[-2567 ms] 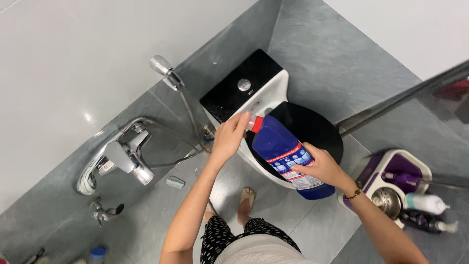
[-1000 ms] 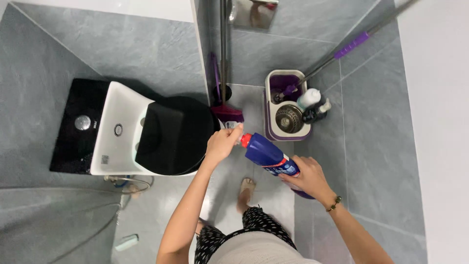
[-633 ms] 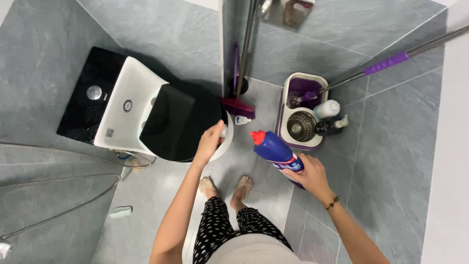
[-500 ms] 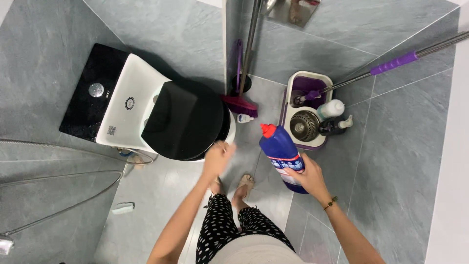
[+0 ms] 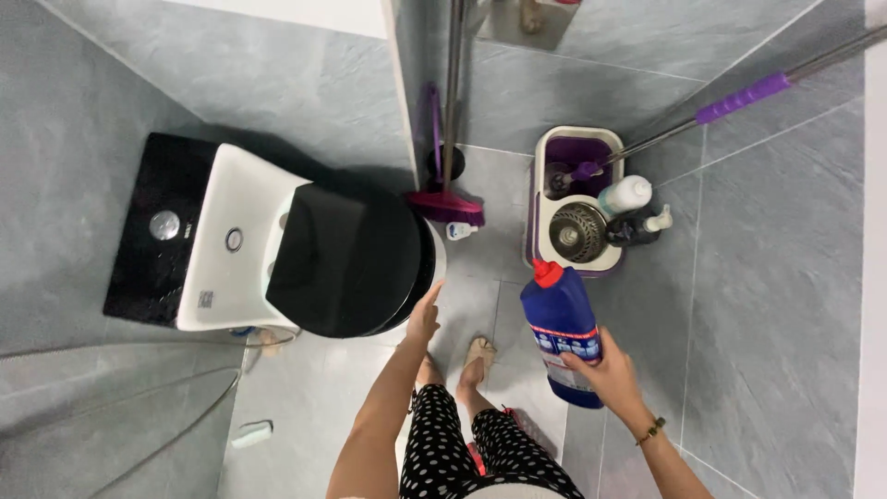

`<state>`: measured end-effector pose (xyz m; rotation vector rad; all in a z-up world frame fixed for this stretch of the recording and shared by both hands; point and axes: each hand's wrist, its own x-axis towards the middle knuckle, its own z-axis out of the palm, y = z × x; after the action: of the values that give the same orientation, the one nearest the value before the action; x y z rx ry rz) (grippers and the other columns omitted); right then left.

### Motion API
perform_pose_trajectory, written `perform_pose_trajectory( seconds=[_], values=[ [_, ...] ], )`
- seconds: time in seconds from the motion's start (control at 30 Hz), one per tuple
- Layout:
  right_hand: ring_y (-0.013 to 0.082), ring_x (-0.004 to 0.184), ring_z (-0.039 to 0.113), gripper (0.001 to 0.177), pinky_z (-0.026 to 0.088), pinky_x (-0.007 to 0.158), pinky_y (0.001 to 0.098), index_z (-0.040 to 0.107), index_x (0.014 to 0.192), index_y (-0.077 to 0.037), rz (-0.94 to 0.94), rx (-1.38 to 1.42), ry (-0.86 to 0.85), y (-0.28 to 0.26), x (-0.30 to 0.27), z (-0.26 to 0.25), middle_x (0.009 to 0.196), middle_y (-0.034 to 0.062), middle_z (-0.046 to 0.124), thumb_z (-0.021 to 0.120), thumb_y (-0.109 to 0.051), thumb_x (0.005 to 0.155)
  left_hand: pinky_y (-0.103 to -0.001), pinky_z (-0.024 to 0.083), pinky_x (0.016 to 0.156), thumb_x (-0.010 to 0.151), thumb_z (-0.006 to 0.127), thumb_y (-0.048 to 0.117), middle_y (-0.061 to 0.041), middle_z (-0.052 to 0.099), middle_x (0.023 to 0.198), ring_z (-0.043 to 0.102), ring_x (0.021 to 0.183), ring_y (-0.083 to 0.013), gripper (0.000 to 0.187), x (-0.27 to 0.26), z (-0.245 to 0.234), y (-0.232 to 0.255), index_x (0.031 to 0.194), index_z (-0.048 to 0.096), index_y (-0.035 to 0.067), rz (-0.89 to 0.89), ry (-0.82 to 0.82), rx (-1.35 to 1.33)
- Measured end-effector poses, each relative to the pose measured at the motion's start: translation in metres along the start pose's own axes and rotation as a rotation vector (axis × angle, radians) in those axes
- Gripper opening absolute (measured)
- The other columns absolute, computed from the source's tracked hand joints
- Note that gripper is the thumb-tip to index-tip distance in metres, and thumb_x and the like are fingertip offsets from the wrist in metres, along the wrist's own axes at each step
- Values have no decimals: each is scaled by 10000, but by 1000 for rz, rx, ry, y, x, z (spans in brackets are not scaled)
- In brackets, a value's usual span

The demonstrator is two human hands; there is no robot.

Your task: Cleaning a toilet bowl by applying liquid cleaner and scrubbing with a brush

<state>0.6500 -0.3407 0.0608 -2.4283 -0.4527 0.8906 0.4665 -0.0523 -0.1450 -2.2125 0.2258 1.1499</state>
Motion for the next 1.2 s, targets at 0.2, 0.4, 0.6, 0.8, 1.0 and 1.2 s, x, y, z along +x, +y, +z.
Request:
perform_pose_trajectory(
  seconds=[0.2, 0.4, 0.6, 0.8, 1.0, 1.2],
  values=[
    [112, 732, 678, 472, 486, 748, 304, 621, 1108, -165, 4, 35, 45, 11, -17, 6, 847, -13, 745, 805, -457, 784, -634, -327, 1144, 1018, 41, 708, -96, 228, 1694, -51, 1593, -281, 852, -1, 9, 6, 1624, 215, 136, -98, 64, 210],
    [114, 775, 731, 526, 503, 739, 295, 648, 1168, -182, 29, 25, -27, -9, -14, 20, 915, -20, 783, 789, -497, 770, -752, -166, 1164, 1120, 235, 498, -90, 493, 1560, 144, 1554, -525, 499, -127, -7, -83, 1611, 250, 415, 224, 114, 44],
    [523, 1031, 690, 575, 527, 864, 591, 632, 1066, -88, -124, -82, -66, -54, 8, 42, 935, 283, 758, 883, -491, 741, -593, -117, 1325, 1099, 179, 553, 119, 565, 1489, 202, 1569, -268, 594, -175, 19, -103, 1503, 493, 252, -102, 278, -60],
    [510, 1082, 682, 623, 533, 934, 583, 623, 1185, -102, -274, -163, -97, -92, 28, 57, 1052, 300, 746, 859, -487, 755, -586, -93, 1324, 1114, 172, 507, 159, 538, 1503, 177, 1573, -266, 553, -231, 28, -144, 1531, 463, 289, -134, 260, -24],
    [499, 1104, 681, 676, 523, 958, 599, 608, 1256, -173, -266, -254, -200, -123, 34, 66, 1127, 274, 747, 806, -598, 770, -546, 63, 1336, 1048, 399, 549, 105, 700, 1322, 360, 1514, -245, 505, -271, 86, -182, 1253, 720, 217, -276, 453, -80],
    [473, 1091, 702, 626, 539, 965, 560, 627, 1168, -147, -339, -409, -274, -154, 51, 91, 1083, 273, 757, 771, -624, 788, -553, 143, 1306, 1012, 378, 600, -19, 594, 1488, 259, 1574, -271, 540, -335, 153, -215, 1194, 664, 179, -541, 496, -170]
  ],
)
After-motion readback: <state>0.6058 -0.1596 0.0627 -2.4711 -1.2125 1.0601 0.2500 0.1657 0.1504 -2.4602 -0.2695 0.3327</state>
